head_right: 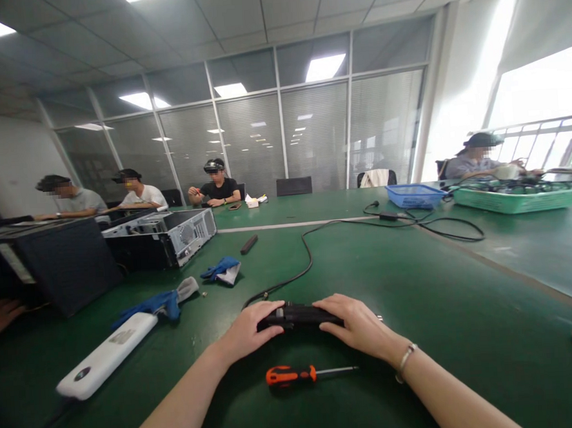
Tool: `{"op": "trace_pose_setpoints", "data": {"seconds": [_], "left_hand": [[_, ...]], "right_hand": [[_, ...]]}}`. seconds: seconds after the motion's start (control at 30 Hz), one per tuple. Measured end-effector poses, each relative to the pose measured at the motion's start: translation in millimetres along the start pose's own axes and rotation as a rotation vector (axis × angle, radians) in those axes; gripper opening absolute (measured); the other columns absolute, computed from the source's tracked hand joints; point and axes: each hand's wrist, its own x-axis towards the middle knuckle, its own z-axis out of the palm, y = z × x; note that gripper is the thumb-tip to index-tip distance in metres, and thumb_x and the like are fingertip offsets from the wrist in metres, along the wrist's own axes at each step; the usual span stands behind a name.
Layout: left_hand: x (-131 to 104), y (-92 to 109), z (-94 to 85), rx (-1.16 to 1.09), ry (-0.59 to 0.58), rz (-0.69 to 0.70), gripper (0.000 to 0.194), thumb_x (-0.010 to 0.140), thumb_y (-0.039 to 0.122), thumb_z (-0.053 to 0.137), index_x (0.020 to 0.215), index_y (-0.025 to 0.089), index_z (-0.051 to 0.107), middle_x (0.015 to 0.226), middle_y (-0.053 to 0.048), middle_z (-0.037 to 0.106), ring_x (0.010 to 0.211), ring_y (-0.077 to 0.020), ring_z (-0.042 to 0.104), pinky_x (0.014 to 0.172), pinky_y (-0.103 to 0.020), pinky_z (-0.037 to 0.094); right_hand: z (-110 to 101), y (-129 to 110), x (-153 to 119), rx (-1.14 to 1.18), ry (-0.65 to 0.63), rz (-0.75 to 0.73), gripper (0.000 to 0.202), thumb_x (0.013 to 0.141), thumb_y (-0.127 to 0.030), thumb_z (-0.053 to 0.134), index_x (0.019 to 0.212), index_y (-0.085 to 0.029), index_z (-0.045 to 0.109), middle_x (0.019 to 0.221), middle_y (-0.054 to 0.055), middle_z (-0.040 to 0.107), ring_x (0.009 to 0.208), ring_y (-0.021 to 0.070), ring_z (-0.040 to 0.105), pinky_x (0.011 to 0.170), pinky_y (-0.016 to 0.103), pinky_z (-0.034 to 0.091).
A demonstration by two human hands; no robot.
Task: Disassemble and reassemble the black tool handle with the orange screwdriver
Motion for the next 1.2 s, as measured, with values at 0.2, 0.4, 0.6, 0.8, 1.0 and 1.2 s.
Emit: {"op": "trace_pose_setpoints", "data": {"seconds": [0.2, 0.4, 0.6, 0.8, 1.0, 1.2], "left_hand": [[-2, -1, 3.7, 0.057, 0.056, 0.045, 0.046, 0.087, 0.035, 0.061, 0.13, 0.022, 0.051, 0.128, -0.008, 0.057, 0.117, -0.0219, 0.053, 0.104, -0.038, 0.04], [0, -2, 1.2, 0.016, 0.032, 0.049, 0.043, 0.091, 0.036, 0.056, 0.131, 0.022, 0.05, 0.129, -0.007, 0.056, 0.118, -0.0212, 0.052, 0.104, -0.037, 0.039], [1, -4, 1.4, -0.038, -0.007, -0.01, 0.051, 0.084, 0.037, 0.065, 0.131, 0.023, 0.05, 0.128, -0.007, 0.057, 0.117, -0.0233, 0.053, 0.105, -0.04, 0.039], [0, -6, 3.9, 0.019, -0.004, -0.006, 0.061, 0.081, 0.026, 0.069, 0.136, 0.027, 0.043, 0.137, -0.006, 0.049, 0.125, -0.024, 0.047, 0.109, -0.041, 0.035], [2, -7, 7.6, 0.103, -0.01, -0.014, 0.057, 0.089, 0.022, 0.059, 0.141, 0.03, 0.036, 0.14, -0.005, 0.045, 0.124, -0.0245, 0.049, 0.107, -0.039, 0.039], [1, -5, 8.6, 0.125, 0.008, -0.014, 0.058, 0.089, 0.022, 0.059, 0.142, 0.029, 0.036, 0.14, -0.007, 0.044, 0.127, -0.0255, 0.046, 0.107, -0.04, 0.038]], "right_hand": [[4, 3, -3, -0.027, 0.033, -0.001, 0.039, 0.091, -0.041, 0.05, 0.125, -0.024, 0.056, 0.115, 0.007, 0.065, 0.101, 0.0218, 0.061, 0.088, 0.034, 0.049], [5, 5, -3, -0.056, 0.042, -0.015, 0.04, 0.092, -0.043, 0.048, 0.126, -0.025, 0.056, 0.115, 0.008, 0.065, 0.099, 0.0213, 0.062, 0.087, 0.034, 0.049], [7, 2, -1, -0.137, 0.083, -0.062, 0.036, 0.094, -0.04, 0.045, 0.124, -0.023, 0.056, 0.114, 0.009, 0.065, 0.1, 0.0232, 0.06, 0.091, 0.04, 0.047], [13, 9, 2, -0.134, 0.072, 0.002, 0.036, 0.095, -0.041, 0.042, 0.123, -0.025, 0.057, 0.113, 0.007, 0.066, 0.1, 0.0227, 0.06, 0.089, 0.039, 0.048], [16, 13, 4, -0.153, 0.105, 0.006, 0.037, 0.095, -0.04, 0.043, 0.126, -0.025, 0.056, 0.113, 0.007, 0.066, 0.098, 0.0227, 0.06, 0.086, 0.039, 0.047], [14, 11, 4, -0.128, 0.141, -0.01, 0.037, 0.095, -0.038, 0.044, 0.127, -0.026, 0.056, 0.112, 0.008, 0.066, 0.097, 0.0222, 0.06, 0.086, 0.039, 0.048]]}}
